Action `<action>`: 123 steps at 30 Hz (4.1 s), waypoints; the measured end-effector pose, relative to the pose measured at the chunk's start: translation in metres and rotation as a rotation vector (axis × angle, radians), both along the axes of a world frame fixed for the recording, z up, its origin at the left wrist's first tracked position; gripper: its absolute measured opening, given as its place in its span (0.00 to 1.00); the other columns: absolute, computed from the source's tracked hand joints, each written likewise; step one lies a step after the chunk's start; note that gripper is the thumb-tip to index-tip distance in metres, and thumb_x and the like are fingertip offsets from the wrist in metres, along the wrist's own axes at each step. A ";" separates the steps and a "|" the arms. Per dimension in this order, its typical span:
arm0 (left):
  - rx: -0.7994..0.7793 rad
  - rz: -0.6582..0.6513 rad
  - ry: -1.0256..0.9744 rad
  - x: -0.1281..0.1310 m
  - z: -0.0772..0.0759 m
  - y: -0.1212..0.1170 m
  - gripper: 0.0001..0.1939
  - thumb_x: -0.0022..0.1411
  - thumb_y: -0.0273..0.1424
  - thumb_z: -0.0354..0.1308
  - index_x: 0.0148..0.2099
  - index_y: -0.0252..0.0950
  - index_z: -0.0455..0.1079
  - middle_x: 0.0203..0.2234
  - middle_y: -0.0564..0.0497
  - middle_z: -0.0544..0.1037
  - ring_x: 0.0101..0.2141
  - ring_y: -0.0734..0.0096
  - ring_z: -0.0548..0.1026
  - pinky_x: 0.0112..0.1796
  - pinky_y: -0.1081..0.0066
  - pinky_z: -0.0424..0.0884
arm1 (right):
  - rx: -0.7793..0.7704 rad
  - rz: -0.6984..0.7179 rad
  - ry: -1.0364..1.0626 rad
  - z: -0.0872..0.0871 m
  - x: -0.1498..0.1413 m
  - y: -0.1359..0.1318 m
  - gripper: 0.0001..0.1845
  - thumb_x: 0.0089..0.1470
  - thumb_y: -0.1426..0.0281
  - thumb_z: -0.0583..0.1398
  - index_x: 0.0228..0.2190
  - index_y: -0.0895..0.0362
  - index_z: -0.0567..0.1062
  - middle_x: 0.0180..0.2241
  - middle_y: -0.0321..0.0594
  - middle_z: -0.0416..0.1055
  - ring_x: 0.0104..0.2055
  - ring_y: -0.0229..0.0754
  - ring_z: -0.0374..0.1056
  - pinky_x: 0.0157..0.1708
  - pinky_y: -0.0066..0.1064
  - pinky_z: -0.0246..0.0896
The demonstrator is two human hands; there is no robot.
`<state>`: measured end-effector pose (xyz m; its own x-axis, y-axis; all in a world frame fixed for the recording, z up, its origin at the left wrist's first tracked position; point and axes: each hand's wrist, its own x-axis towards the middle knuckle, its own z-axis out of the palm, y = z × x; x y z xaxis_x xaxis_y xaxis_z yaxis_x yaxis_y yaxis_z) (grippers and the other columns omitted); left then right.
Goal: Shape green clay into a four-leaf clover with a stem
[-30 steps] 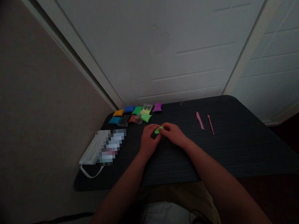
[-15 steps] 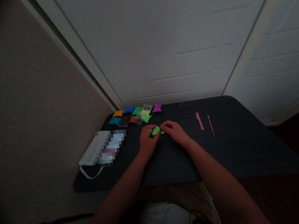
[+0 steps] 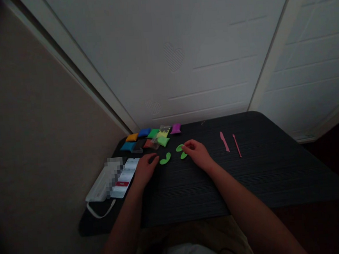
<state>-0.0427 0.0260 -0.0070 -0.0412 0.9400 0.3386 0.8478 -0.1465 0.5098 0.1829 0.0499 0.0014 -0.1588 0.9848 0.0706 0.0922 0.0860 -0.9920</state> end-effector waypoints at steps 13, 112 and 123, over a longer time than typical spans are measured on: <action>-0.176 -0.037 0.096 0.021 -0.004 -0.003 0.10 0.52 0.36 0.52 0.35 0.39 0.69 0.34 0.52 0.72 0.37 0.68 0.66 0.38 0.70 0.60 | 0.093 -0.083 -0.344 0.000 0.008 0.005 0.15 0.48 0.58 0.52 0.30 0.57 0.69 0.27 0.36 0.68 0.29 0.36 0.64 0.28 0.27 0.55; -0.481 -0.110 -1.100 0.049 -0.004 -0.018 0.14 0.46 0.34 0.57 0.37 0.35 0.66 0.28 0.52 0.72 0.27 0.74 0.70 0.27 0.75 0.66 | 0.260 0.284 -0.385 0.018 -0.006 -0.021 0.11 0.46 0.70 0.56 0.35 0.56 0.68 0.30 0.35 0.68 0.31 0.34 0.63 0.31 0.26 0.58; -0.488 -0.169 -1.224 0.052 -0.001 -0.022 0.13 0.43 0.31 0.60 0.34 0.34 0.65 0.25 0.55 0.71 0.26 0.76 0.70 0.31 0.73 0.66 | 0.278 0.288 -0.406 0.018 -0.003 -0.024 0.12 0.46 0.71 0.56 0.37 0.58 0.68 0.32 0.37 0.68 0.33 0.34 0.63 0.35 0.28 0.58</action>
